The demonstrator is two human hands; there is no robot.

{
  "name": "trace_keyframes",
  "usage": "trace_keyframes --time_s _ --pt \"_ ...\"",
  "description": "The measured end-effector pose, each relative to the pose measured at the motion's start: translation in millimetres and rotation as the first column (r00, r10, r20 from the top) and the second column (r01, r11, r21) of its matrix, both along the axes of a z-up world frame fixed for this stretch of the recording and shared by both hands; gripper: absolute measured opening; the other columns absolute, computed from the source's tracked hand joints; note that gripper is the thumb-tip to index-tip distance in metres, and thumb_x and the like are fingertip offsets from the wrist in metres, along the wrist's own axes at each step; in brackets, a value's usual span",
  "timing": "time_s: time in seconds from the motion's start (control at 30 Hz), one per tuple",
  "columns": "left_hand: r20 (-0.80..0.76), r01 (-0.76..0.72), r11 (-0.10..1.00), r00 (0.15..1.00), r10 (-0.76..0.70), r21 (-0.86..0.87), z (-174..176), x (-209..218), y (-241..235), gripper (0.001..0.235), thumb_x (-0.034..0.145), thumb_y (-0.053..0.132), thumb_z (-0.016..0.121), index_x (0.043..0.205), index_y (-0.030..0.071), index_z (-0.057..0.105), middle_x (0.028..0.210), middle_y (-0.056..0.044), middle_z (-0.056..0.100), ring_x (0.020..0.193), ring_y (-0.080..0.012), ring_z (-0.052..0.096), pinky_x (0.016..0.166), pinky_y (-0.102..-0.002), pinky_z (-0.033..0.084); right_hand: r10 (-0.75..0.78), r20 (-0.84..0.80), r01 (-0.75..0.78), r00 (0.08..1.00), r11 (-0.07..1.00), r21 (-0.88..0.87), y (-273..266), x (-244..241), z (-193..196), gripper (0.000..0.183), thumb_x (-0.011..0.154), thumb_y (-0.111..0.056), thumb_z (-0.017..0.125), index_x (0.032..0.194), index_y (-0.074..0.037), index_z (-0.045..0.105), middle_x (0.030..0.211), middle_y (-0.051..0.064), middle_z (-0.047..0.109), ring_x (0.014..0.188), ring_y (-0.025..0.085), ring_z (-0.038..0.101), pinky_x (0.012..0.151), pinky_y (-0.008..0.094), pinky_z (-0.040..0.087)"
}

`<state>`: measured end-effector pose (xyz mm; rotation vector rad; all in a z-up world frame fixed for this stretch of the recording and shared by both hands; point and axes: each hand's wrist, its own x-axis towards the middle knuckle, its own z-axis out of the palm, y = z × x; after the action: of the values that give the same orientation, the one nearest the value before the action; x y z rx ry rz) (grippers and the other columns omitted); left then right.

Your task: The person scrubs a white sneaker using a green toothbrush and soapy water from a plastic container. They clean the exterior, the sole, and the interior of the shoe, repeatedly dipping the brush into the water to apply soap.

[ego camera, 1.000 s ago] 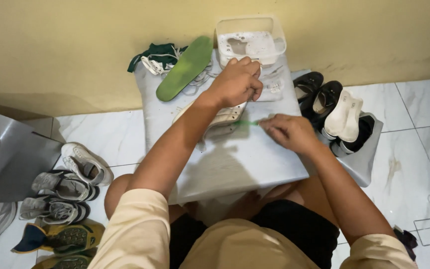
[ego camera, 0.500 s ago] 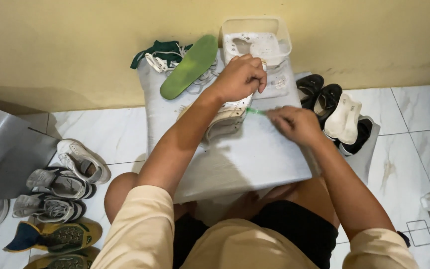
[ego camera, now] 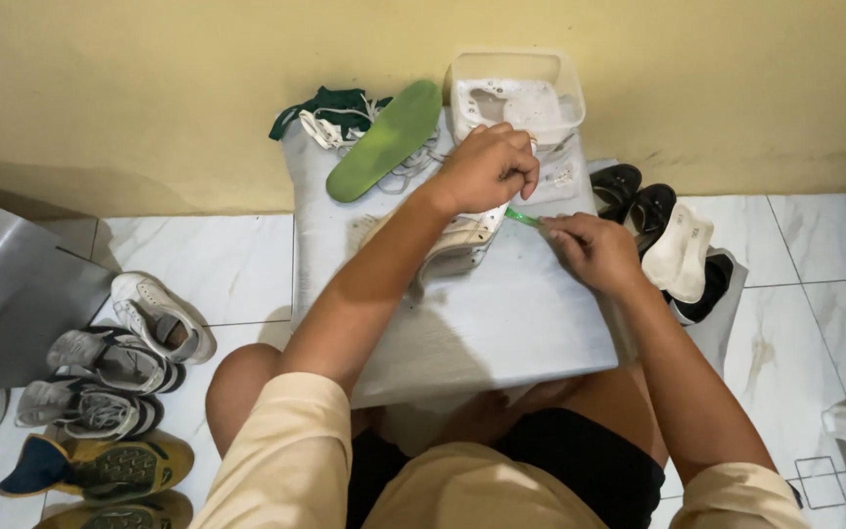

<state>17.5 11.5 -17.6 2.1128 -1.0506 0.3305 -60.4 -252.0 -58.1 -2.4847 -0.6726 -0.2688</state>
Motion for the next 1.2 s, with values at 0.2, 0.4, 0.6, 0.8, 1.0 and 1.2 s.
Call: trace_keyframes --time_s 0.2,0.4,0.6,0.8,1.0,1.2 --pt "0.005 -0.002 1.0 1.0 0.002 -0.026 -1 1 0 0.022 0.083 0.017 0.065 0.066 0.03 0.067 0.081 0.003 0.062 0.091 -0.0211 0.06 0.082 -0.038 0.042 0.193 -0.137 -0.179 0.972 0.978 0.104 36 -45 20 0.017 0.094 -0.02 0.071 0.103 -0.027 0.083 0.1 0.0 0.082 0.095 0.029 0.076 0.078 0.04 0.059" --pt "0.001 0.017 1.0 1.0 -0.017 0.005 -1 3 0 0.02 0.083 0.018 0.066 0.067 0.031 0.067 0.081 0.005 0.062 0.092 -0.0201 0.061 0.082 -0.037 0.042 0.023 0.006 -0.023 1.0 0.999 0.022 4 -10 13 0.016 0.1 -0.021 0.068 0.109 -0.024 0.081 0.103 0.002 0.08 0.094 0.03 0.075 0.079 0.041 0.059" --pt "-0.01 -0.006 1.0 1.0 0.006 0.0 1 3 0 0.021 0.082 0.019 0.066 0.066 0.031 0.066 0.08 0.004 0.061 0.091 -0.0206 0.06 0.084 -0.038 0.043 0.267 -0.066 -0.261 0.962 0.962 0.085 40 -46 2 0.015 0.092 -0.024 0.071 0.101 -0.029 0.082 0.095 0.001 0.082 0.089 0.03 0.076 0.074 0.042 0.06" --pt "0.005 -0.003 1.0 1.0 0.003 0.002 -4 8 1 0.02 0.082 0.019 0.066 0.066 0.031 0.067 0.08 0.004 0.061 0.09 -0.0212 0.061 0.083 -0.039 0.045 0.049 0.059 -0.048 0.997 0.999 -0.015 4 -5 5 0.015 0.098 -0.023 0.07 0.107 -0.027 0.081 0.1 0.002 0.079 0.092 0.03 0.074 0.075 0.042 0.059" --pt "-0.017 -0.002 1.0 1.0 0.002 0.005 5 0 -1 0.022 0.082 0.017 0.065 0.065 0.031 0.068 0.079 0.005 0.061 0.088 -0.0205 0.06 0.083 -0.038 0.043 0.242 -0.074 -0.234 0.967 0.966 0.109 41 -49 4 0.015 0.093 -0.023 0.07 0.101 -0.027 0.082 0.099 0.0 0.082 0.093 0.027 0.077 0.077 0.039 0.06" --pt "-0.02 0.008 1.0 1.0 -0.008 -0.012 5 0 2 0.021 0.081 0.017 0.066 0.065 0.03 0.068 0.078 0.003 0.062 0.087 -0.0218 0.061 0.083 -0.039 0.045 -0.013 0.004 0.014 1.0 0.998 -0.067 13 -12 0 0.017 0.098 -0.03 0.066 0.11 -0.031 0.079 0.104 0.0 0.079 0.097 0.029 0.074 0.079 0.044 0.059"
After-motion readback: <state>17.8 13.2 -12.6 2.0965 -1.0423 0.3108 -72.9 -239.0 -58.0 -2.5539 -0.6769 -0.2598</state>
